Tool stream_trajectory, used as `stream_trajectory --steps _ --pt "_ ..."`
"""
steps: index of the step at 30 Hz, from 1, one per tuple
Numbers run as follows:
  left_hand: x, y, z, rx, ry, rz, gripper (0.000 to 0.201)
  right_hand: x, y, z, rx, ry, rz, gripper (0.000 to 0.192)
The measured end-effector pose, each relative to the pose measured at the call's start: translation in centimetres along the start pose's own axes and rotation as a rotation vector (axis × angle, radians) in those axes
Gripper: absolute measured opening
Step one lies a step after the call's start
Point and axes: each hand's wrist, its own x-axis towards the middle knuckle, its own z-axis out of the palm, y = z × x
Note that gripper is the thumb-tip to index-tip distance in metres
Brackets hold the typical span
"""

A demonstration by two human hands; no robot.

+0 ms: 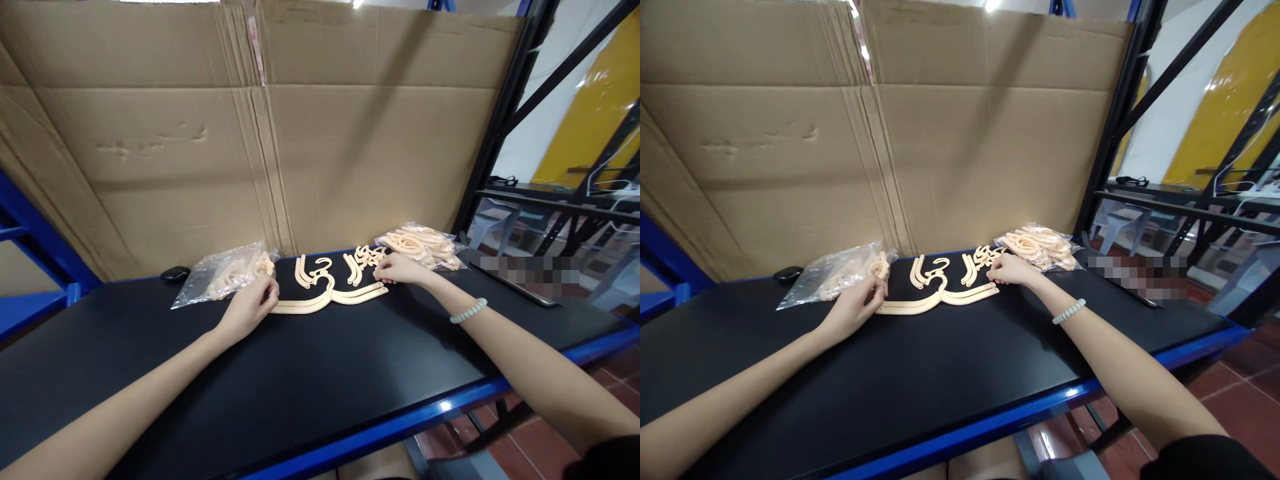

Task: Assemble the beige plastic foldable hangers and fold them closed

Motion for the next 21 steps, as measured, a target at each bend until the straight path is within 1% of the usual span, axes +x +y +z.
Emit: stream_trajectory --steps 5,8,10,11,12,13,14,15,16,18,19,21 --pt "0.0 -0.2 0.1 -0.007 0.007 0.001 0.022 0.2 0.1 0.3 0.019 0.005 0.026 0.015" --pt "0.0 -0.2 0.2 -0.014 0.033 0.033 0.029 -0.3 -0.5 -0.6 0.040 -0.041 0.030 0.017" --pt "-0.1 -0.2 0.2 -0.018 0.055 0.046 0.029 -1.1 -1.3 -2.0 0.042 -0.082 0.011 0.021" --pt "-0.1 -0.2 0.2 -0.017 0.066 0.049 0.027 -1.7 -1.6 -3.1 0.029 -0.083 -0.011 0.023" --pt "-0.1 -0.2 0.2 -0.015 0.072 0.051 0.025 -2.4 -1.8 -4.2 0.001 -0.059 -0.043 0.027" --pt "-0.1 -0.2 0.2 -0.012 0.076 0.050 0.023 -3.3 -1.9 -5.5 -0.038 0.000 -0.079 0.031" --pt "-0.1 -0.2 0.1 -0.009 0.077 0.048 0.020 -4.3 -1.6 -6.8 -0.082 0.089 -0.109 0.034" --pt "-0.2 -0.2 0.1 -0.004 0.079 0.044 0.017 -5.4 -1.0 -8.2 -0.118 0.202 -0.102 0.038" --pt "-0.2 -0.2 0.1 0.001 0.082 0.039 0.016 -6.6 0.1 -9.5 -0.149 0.315 -0.051 0.041" --pt "-0.2 -0.2 0.2 0.011 0.090 0.037 0.013 -9.1 3.3 -11.6 -0.210 0.520 0.088 0.048" --pt "-0.2 -0.2 0.2 0.015 0.095 0.038 0.013 -10.2 5.3 -12.4 -0.287 0.560 0.198 0.054" --pt "-0.3 -0.2 0.2 0.019 0.096 0.035 0.012 -12.2 9.7 -13.4 -0.425 0.535 0.423 0.074"
